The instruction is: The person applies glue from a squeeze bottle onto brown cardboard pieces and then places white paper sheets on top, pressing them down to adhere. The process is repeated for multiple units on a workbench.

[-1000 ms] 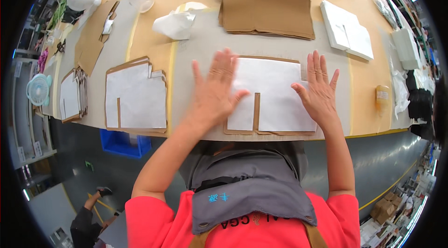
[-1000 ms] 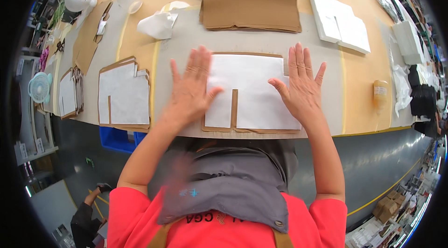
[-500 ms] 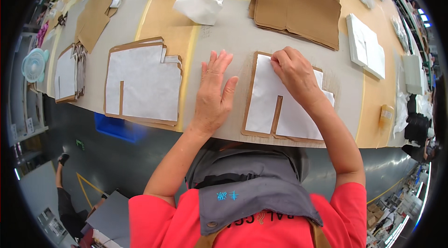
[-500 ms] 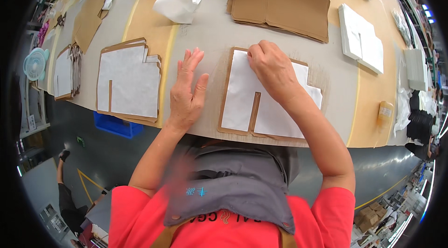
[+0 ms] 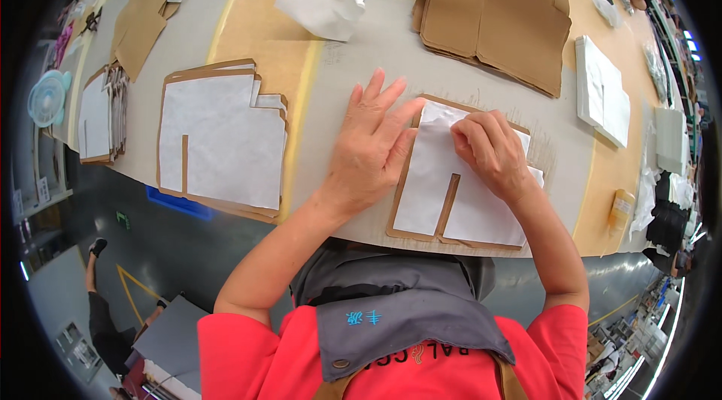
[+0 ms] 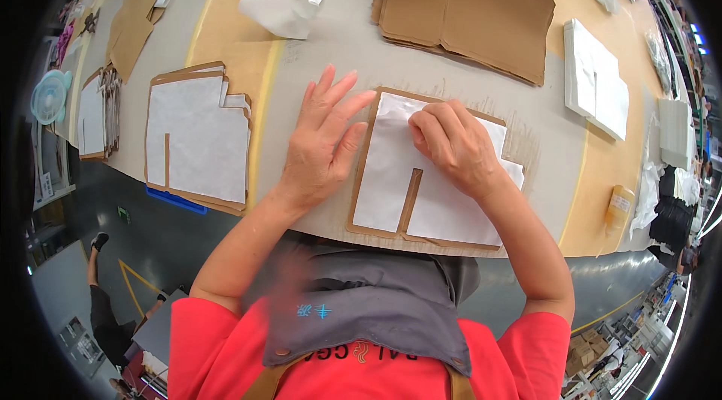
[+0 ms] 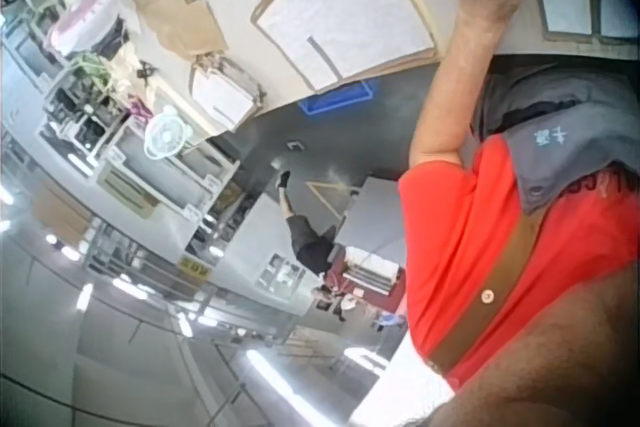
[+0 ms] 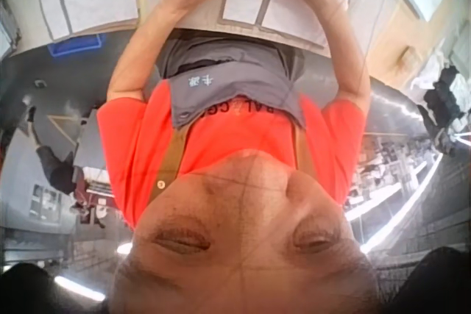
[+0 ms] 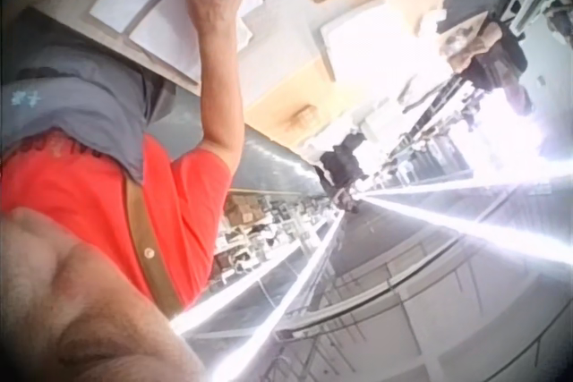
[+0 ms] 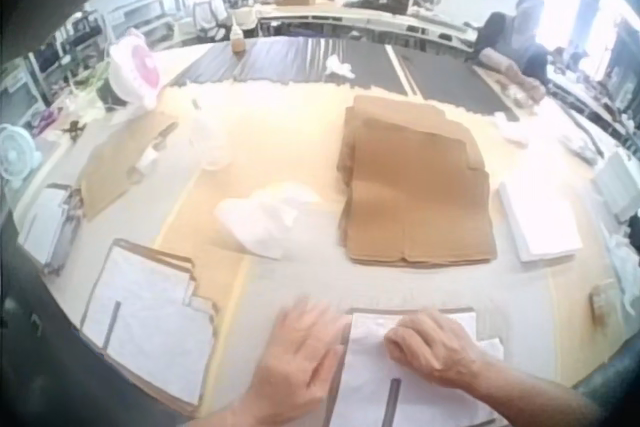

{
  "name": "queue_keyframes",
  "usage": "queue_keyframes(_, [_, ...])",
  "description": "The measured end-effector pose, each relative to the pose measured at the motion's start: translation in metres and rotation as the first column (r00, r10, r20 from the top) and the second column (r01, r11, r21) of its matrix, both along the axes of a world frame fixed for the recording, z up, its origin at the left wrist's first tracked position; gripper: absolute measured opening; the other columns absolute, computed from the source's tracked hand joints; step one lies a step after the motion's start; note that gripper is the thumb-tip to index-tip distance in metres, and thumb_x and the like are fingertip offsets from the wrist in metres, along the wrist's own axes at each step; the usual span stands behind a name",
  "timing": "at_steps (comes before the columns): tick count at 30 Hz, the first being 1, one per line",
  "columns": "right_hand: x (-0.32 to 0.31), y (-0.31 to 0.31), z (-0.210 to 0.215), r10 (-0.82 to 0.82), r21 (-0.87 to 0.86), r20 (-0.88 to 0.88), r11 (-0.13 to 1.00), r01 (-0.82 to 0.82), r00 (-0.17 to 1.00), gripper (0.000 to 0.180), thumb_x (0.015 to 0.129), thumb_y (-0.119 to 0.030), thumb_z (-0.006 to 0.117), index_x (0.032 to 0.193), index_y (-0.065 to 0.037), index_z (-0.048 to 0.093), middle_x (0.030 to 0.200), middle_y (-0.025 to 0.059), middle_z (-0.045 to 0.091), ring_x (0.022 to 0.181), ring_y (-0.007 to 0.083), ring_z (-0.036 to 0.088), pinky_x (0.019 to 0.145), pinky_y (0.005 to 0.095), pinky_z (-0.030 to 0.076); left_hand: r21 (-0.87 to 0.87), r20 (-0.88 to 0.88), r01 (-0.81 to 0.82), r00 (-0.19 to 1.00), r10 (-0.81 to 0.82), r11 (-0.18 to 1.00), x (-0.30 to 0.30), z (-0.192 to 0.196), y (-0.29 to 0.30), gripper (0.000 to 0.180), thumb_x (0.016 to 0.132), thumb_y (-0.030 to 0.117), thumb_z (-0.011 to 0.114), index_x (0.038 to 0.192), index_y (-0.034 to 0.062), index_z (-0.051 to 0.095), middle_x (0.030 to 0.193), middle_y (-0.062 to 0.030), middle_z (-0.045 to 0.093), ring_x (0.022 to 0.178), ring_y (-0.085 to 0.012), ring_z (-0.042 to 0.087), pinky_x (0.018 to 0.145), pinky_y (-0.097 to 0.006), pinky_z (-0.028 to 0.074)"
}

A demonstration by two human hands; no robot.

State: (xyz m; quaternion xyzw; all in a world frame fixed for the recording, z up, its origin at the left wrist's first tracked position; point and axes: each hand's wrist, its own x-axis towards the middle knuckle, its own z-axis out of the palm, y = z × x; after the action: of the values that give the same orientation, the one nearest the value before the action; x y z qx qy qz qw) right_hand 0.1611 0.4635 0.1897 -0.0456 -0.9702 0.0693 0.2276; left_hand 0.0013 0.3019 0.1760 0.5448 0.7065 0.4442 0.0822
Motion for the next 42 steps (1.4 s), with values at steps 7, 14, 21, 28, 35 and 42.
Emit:
queue_keyframes(7, [0.025, 0.004, 0.009, 0.003, -0.068, 0.006, 0.998, -0.002, 1.0, 0.033, 0.075, -0.005, 0.079, 0.103, -0.007, 0.063, 0.103, 0.0066, 0.061, 0.089, 0.0257, 0.058, 0.078, 0.0357, 0.049, -0.131, -0.148, 0.135, 0.977, -0.154, 0.982, -0.001, -0.001, 0.019, 0.03, 0.083, -0.006, 0.055, 0.1, 0.0124, 0.071, 0.151, -0.0121, 0.041, 0.15, -0.0364, 0.021, 0.12, -0.059, 0.013])
queue_keyframes(14, [0.018, 0.033, 0.028, -0.051, -0.322, 0.273, 0.936, 0.141, 0.961, 0.034, 0.079, -0.014, 0.076, 0.11, -0.012, 0.063, 0.12, 0.0049, 0.058, 0.111, 0.0279, 0.051, 0.096, 0.0405, 0.04, -0.124, -0.133, 0.159, 0.975, -0.176, 0.979, 0.001, 0.0, 0.019, 0.031, 0.083, -0.009, 0.053, 0.095, 0.0127, 0.072, 0.151, -0.01, 0.043, 0.149, -0.0359, 0.022, 0.121, -0.058, 0.011])
queue_keyframes(21, [0.047, 0.024, 0.032, -0.015, -0.121, 0.221, 0.992, 0.042, 0.975, 0.012, 0.081, -0.011, 0.071, 0.09, -0.013, 0.063, 0.117, -0.0003, 0.061, 0.115, 0.0238, 0.051, 0.099, 0.0393, 0.038, -0.102, -0.142, 0.133, 0.979, -0.147, 0.986, 0.0, -0.003, 0.022, 0.034, 0.084, -0.01, 0.05, 0.098, 0.0116, 0.073, 0.151, -0.0114, 0.044, 0.149, -0.0377, 0.023, 0.12, -0.058, 0.014])
queue_keyframes(28, [0.144, -0.061, 0.082, -0.022, -0.073, 0.358, 0.996, 0.052, 0.934, 0.011, 0.081, -0.007, 0.068, 0.089, -0.011, 0.063, 0.103, -0.0013, 0.068, 0.113, 0.0187, 0.06, 0.112, 0.0432, 0.032, -0.083, -0.163, 0.118, 0.978, -0.13, 0.99, 0.0, -0.01, 0.021, 0.035, 0.085, -0.008, 0.051, 0.1, 0.012, 0.075, 0.149, -0.013, 0.046, 0.148, -0.0369, 0.025, 0.121, -0.052, 0.015])
queue_keyframes(35, [0.247, -0.11, 0.195, -0.146, -0.618, 0.319, 0.717, 0.322, 0.937, 0.009, 0.078, -0.005, 0.069, 0.085, -0.005, 0.064, 0.084, 0.0068, 0.068, 0.081, 0.0257, 0.068, 0.089, 0.0415, 0.052, -0.064, -0.195, 0.14, 0.969, -0.15, 0.988, -0.002, -0.011, 0.023, 0.044, 0.084, -0.012, 0.044, 0.106, 0.0128, 0.074, 0.147, -0.0121, 0.049, 0.147, -0.0361, 0.029, 0.121, -0.049, 0.016])
queue_keyframes(42, [0.321, -0.038, 0.232, -0.668, -0.212, 0.313, 0.644, 0.735, 0.675, 0.025, 0.091, -0.003, 0.057, 0.114, 0.004, 0.065, 0.109, 0.0114, 0.067, 0.105, 0.0201, 0.061, 0.093, 0.0271, 0.045, -0.042, -0.146, 0.185, 0.971, -0.19, 0.982, 0.0, 0.008, 0.024, 0.046, 0.084, -0.013, 0.043, 0.116, 0.0093, 0.069, 0.144, -0.0127, 0.052, 0.141, -0.0332, 0.04, 0.121, -0.046, 0.022])
